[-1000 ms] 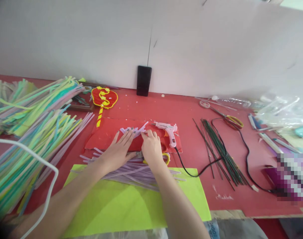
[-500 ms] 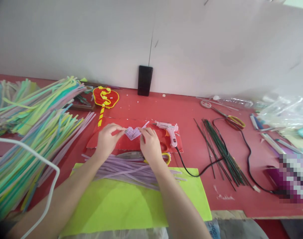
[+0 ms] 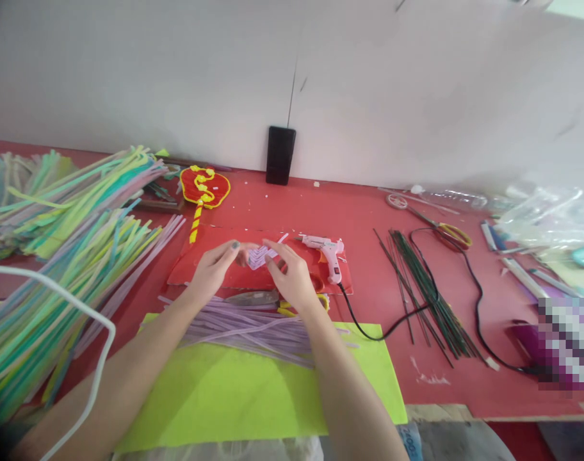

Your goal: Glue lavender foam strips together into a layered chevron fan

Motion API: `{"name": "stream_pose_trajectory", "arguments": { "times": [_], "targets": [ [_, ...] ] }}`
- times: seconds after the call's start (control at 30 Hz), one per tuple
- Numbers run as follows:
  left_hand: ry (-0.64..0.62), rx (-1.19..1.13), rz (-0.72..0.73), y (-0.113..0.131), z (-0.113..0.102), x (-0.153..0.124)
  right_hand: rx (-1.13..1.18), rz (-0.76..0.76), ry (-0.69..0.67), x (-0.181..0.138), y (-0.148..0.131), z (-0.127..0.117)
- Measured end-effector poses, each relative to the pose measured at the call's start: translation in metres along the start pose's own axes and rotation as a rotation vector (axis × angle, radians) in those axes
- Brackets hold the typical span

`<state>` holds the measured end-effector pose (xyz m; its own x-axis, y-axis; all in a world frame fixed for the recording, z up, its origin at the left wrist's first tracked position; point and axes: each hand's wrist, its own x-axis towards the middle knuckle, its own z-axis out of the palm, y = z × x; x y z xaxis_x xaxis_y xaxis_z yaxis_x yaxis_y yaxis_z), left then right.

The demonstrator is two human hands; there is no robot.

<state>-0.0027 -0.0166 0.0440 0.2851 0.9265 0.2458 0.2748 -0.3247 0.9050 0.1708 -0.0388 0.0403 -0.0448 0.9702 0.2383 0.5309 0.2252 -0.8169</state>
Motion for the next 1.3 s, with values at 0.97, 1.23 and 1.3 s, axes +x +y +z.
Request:
{"name": "stream_pose_trajectory", "arguments": {
  "times": [0.97, 1.23, 1.3],
  "targets": [
    [0.153, 0.053, -0.107, -0.02, 0.0, 0.003, -0.295, -0.099, -0.004, 0.0, 0.016, 0.007],
    [0.277, -0.01, -0.172, -0.014, -0.004, 0.004, -0.264, -0.083, 0.018, 0.001, 0.019, 0.007],
    [0.331, -0.022, -0.161, -0.012, -0.006, 0.005, -0.268, -0.08, 0.029, 0.001, 0.018, 0.007]
  ]
}}
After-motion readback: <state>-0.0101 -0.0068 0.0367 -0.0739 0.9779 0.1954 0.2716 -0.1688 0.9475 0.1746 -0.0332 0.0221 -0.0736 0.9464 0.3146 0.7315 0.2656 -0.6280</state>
